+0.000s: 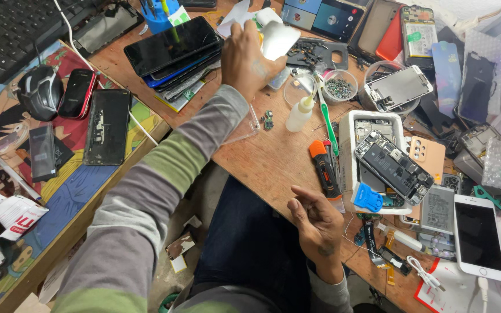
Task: The person uses a utility knife to pry open a smartphone and separate the screen from the chassis. They then use a screwdriver to remove screws from the internal frame and disconnect a ribbon cable. The separated screen is set aside while the person continues to work on the phone's internal components.
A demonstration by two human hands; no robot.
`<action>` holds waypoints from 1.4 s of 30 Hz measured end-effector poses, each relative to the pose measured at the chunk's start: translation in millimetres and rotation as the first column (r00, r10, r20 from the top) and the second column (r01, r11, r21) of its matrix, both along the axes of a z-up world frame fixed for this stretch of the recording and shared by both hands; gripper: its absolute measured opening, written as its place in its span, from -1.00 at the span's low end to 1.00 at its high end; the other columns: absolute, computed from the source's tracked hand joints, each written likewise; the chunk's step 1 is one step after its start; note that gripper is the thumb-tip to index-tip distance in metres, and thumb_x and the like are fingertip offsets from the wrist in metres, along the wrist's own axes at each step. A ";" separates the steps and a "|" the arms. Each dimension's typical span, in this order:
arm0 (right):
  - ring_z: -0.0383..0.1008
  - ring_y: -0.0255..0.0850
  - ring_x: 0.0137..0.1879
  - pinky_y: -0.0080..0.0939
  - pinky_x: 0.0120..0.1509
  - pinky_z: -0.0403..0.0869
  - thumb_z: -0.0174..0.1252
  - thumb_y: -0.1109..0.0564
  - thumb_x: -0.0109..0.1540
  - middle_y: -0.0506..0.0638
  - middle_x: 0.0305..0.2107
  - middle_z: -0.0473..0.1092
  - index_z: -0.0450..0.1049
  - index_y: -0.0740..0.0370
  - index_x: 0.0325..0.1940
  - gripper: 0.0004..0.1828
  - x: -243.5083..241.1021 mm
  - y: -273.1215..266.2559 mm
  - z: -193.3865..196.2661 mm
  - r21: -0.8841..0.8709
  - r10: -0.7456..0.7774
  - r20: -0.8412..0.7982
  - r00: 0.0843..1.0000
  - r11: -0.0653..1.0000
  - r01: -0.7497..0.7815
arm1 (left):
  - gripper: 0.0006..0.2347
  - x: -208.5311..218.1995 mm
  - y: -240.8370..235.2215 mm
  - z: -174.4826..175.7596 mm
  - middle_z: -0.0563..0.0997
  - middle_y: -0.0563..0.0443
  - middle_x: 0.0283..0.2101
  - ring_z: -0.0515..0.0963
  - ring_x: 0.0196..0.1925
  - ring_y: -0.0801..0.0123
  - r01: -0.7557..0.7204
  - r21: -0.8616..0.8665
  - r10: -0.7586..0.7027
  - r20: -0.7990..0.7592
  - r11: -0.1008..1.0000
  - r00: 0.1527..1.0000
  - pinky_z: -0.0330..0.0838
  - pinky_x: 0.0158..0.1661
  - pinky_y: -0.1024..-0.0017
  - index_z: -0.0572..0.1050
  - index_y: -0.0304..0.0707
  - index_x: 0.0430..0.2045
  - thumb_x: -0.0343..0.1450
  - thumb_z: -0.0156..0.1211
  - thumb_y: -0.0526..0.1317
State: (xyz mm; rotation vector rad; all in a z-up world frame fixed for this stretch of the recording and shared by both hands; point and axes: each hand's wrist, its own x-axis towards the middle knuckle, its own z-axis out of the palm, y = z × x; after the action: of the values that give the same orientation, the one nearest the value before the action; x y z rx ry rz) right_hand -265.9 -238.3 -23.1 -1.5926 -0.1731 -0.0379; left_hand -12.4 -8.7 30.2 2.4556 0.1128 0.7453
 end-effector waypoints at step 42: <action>0.52 -0.16 0.14 -0.19 0.30 0.48 0.15 0.41 0.29 0.21 0.03 0.48 0.32 0.49 0.30 -0.53 -10.5 99.0 19.1 0.097 0.404 0.133 0.905 0.903 -0.418 | -0.52 -276.3 338.2 -7.6 0.45 -0.08 -0.16 0.51 -0.09 -0.03 -0.838 -0.046 0.837 0.104 0.544 0.537 0.37 -0.09 0.01 0.39 -0.20 -0.35 0.14 0.68 -0.07</action>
State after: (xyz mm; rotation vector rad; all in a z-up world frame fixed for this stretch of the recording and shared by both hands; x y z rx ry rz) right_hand -276.4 -139.3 -4.0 -1.4032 -0.5819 0.1908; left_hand -288.8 329.5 22.7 2.2576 1.3425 1.2649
